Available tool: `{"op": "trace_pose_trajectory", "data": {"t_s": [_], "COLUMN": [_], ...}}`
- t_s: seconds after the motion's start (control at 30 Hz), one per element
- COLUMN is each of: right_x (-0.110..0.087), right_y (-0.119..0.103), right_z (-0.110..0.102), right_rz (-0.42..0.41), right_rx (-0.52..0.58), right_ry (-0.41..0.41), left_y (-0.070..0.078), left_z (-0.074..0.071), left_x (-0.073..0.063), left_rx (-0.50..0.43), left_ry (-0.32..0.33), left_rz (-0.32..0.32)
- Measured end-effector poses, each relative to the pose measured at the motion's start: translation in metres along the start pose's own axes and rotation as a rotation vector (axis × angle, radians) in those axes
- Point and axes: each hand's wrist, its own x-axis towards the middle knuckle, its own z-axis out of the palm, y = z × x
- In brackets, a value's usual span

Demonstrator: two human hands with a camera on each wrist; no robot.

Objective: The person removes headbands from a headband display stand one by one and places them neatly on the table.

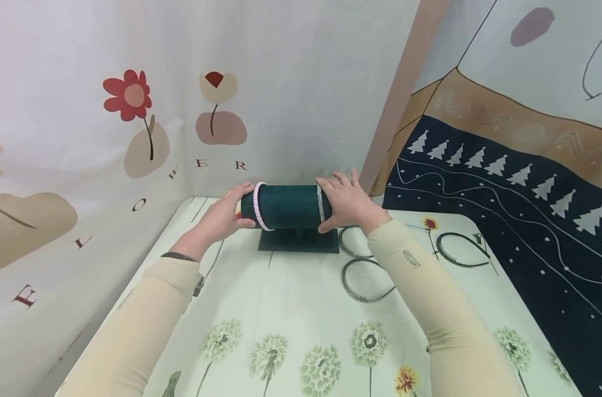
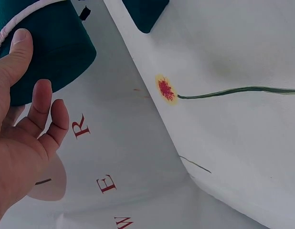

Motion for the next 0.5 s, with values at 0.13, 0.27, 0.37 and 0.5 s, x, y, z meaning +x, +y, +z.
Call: {"op": "trace_pose_trajectory", "data": {"t_s": [0.13,0.27,0.37,0.5], "right_x": [-0.003,-0.007,-0.012,-0.018], "right_y": [0.001,0.005,0.009,0.017], "right_z": [-0.003,-0.006,-0.008,-0.008], "right_rz": [0.006,0.028,0.046,0.067], "right_rx": [-0.025,-0.033,-0.017,0.007], "right_ry": [0.002,0.001,-0.004,-0.007], "left_y": [0.001,0.000,0.000,-0.001], "left_z": [0.000,0.000,0.001,0.001], "left_x": [-0.001,0.000,0.000,0.000], "left_rx": [-0.003,-0.004,-0.003,-0.002], "left_ry": [0.000,0.002,0.002,-0.001], "left_rz": [0.000,-0.001,-0.001,0.001]}}
